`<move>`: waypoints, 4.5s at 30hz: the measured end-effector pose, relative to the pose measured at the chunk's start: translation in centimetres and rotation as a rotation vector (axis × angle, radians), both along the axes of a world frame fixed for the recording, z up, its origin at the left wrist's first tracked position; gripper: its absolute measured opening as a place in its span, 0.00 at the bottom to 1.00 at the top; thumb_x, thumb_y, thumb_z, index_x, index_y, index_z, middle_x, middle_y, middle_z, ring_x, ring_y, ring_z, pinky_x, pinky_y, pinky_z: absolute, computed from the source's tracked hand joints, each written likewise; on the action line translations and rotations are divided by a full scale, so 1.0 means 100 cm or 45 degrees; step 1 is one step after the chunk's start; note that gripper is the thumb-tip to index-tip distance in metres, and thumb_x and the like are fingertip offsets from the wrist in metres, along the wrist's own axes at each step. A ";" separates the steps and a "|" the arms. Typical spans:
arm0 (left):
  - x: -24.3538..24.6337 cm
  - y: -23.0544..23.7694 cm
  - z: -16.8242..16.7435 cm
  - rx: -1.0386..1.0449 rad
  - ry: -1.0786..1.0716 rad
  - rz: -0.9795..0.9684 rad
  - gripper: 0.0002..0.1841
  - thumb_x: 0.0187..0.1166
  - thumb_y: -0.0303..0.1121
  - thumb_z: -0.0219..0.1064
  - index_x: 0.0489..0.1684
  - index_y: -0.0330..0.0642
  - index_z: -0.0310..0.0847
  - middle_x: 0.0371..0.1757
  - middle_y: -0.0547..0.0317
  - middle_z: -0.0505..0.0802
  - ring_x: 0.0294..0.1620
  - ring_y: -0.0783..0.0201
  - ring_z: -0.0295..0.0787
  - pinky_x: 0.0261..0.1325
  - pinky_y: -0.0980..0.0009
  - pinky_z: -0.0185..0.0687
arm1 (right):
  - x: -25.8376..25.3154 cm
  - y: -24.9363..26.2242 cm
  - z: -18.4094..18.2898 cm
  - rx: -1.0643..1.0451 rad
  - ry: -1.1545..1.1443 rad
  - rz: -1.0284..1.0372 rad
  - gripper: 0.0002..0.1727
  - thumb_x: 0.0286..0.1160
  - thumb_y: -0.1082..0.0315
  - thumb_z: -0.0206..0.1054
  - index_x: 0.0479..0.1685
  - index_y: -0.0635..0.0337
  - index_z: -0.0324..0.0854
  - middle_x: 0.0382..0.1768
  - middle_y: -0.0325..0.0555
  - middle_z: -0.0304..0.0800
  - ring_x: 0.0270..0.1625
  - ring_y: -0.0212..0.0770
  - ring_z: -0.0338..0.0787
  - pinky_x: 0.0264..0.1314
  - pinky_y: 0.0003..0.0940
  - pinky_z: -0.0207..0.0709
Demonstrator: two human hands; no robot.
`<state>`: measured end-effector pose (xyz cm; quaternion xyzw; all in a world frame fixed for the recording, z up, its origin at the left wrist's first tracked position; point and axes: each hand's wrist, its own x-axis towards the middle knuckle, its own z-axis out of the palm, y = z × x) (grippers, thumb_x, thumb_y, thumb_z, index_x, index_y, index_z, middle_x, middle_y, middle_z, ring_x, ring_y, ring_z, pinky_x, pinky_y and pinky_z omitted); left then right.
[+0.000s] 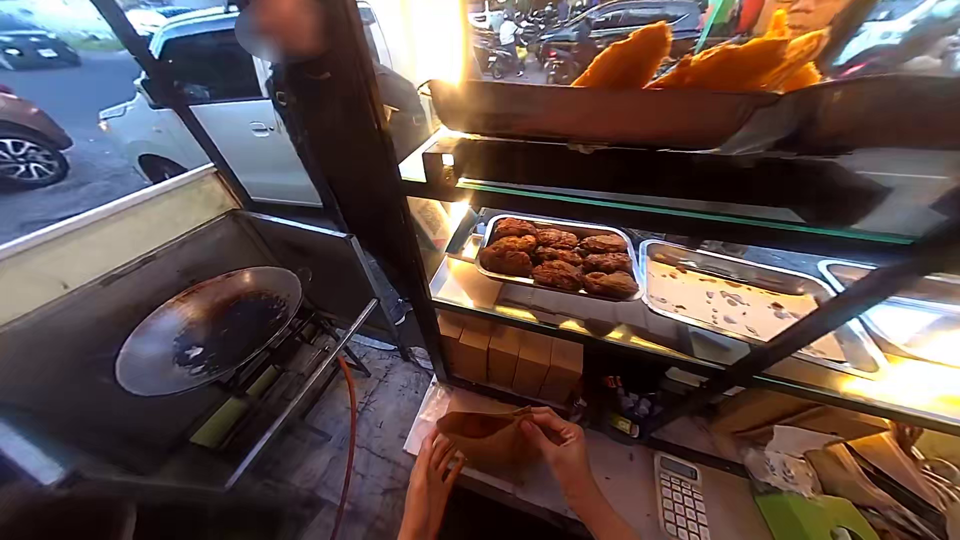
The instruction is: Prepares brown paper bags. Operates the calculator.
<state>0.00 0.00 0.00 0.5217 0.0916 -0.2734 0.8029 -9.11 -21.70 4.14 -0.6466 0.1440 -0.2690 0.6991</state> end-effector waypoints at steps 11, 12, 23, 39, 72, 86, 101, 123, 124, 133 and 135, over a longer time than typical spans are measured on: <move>-0.004 -0.037 -0.005 0.451 -0.935 0.044 0.45 0.72 0.34 0.72 0.91 0.31 0.51 0.89 0.39 0.66 0.85 0.54 0.71 0.80 0.63 0.77 | 0.020 0.010 -0.033 0.064 0.053 -0.029 0.06 0.70 0.73 0.76 0.40 0.66 0.94 0.50 0.51 0.96 0.56 0.40 0.93 0.60 0.34 0.89; 0.001 -0.036 -0.003 0.492 -1.036 0.115 0.40 0.72 0.32 0.72 0.86 0.30 0.59 0.86 0.39 0.70 0.82 0.54 0.75 0.76 0.63 0.81 | 0.020 0.010 -0.032 0.061 0.054 -0.030 0.05 0.70 0.73 0.76 0.40 0.66 0.94 0.50 0.51 0.96 0.55 0.40 0.94 0.60 0.33 0.89; 0.024 -0.022 0.048 0.648 -1.243 -0.140 0.04 0.75 0.26 0.71 0.40 0.36 0.90 0.52 0.55 0.96 0.49 0.68 0.96 0.51 0.72 0.95 | 0.019 0.009 -0.021 0.011 -0.026 -0.058 0.05 0.70 0.74 0.76 0.40 0.65 0.94 0.52 0.52 0.95 0.57 0.43 0.93 0.59 0.34 0.90; 0.013 -0.028 0.011 0.702 -1.101 0.084 0.06 0.67 0.27 0.77 0.39 0.39 0.94 0.39 0.60 0.98 0.41 0.70 0.96 0.51 0.74 0.94 | 0.021 0.013 -0.029 0.024 0.028 -0.083 0.06 0.69 0.72 0.78 0.40 0.64 0.95 0.51 0.50 0.95 0.56 0.40 0.93 0.58 0.32 0.90; -0.020 -0.041 -0.007 0.797 -1.253 0.543 0.05 0.67 0.25 0.76 0.37 0.35 0.91 0.41 0.57 0.96 0.46 0.69 0.95 0.55 0.74 0.92 | 0.018 0.022 -0.035 -0.078 0.006 -0.184 0.06 0.68 0.74 0.78 0.41 0.65 0.95 0.50 0.51 0.96 0.55 0.41 0.94 0.59 0.33 0.91; 0.017 -0.012 -0.003 0.485 -1.237 0.115 0.11 0.67 0.27 0.80 0.45 0.36 0.92 0.45 0.55 0.97 0.46 0.62 0.96 0.53 0.67 0.96 | 0.018 0.003 -0.036 -0.208 -0.013 0.013 0.07 0.72 0.71 0.77 0.45 0.62 0.95 0.52 0.48 0.97 0.59 0.41 0.94 0.68 0.36 0.87; 0.054 -0.032 -0.004 0.469 -1.342 -0.071 0.03 0.75 0.30 0.72 0.38 0.41 0.90 0.41 0.64 0.97 0.48 0.68 0.94 0.63 0.68 0.89 | 0.024 -0.024 -0.025 -0.223 0.100 0.070 0.09 0.74 0.69 0.75 0.49 0.63 0.91 0.45 0.44 0.97 0.51 0.38 0.95 0.62 0.36 0.88; 0.049 -0.022 -0.003 0.505 -1.166 -0.268 0.14 0.62 0.44 0.84 0.41 0.49 0.97 0.49 0.63 0.96 0.45 0.68 0.91 0.44 0.73 0.86 | 0.028 -0.040 -0.003 -0.281 0.422 0.455 0.13 0.81 0.58 0.70 0.55 0.52 0.92 0.55 0.37 0.94 0.58 0.30 0.92 0.61 0.30 0.88; 0.048 -0.024 -0.004 0.449 -1.144 -0.257 0.09 0.63 0.38 0.84 0.36 0.47 0.97 0.46 0.61 0.97 0.39 0.69 0.92 0.40 0.74 0.88 | 0.028 -0.039 -0.001 -0.279 0.417 0.485 0.12 0.81 0.58 0.71 0.53 0.53 0.92 0.53 0.37 0.95 0.57 0.30 0.92 0.61 0.30 0.87; 0.052 -0.031 0.014 0.342 -0.454 -0.365 0.13 0.67 0.27 0.80 0.48 0.34 0.93 0.35 0.52 0.97 0.30 0.67 0.91 0.35 0.73 0.87 | 0.032 -0.040 -0.014 -0.511 0.236 0.417 0.11 0.82 0.61 0.70 0.55 0.51 0.93 0.49 0.37 0.96 0.53 0.29 0.92 0.61 0.29 0.87; 0.057 -0.029 0.015 0.343 -0.283 -0.411 0.16 0.70 0.29 0.79 0.55 0.35 0.91 0.35 0.54 0.97 0.25 0.71 0.87 0.26 0.76 0.77 | 0.029 -0.043 -0.013 -0.756 0.157 0.437 0.15 0.80 0.58 0.72 0.61 0.44 0.93 0.48 0.41 0.94 0.52 0.31 0.90 0.62 0.30 0.84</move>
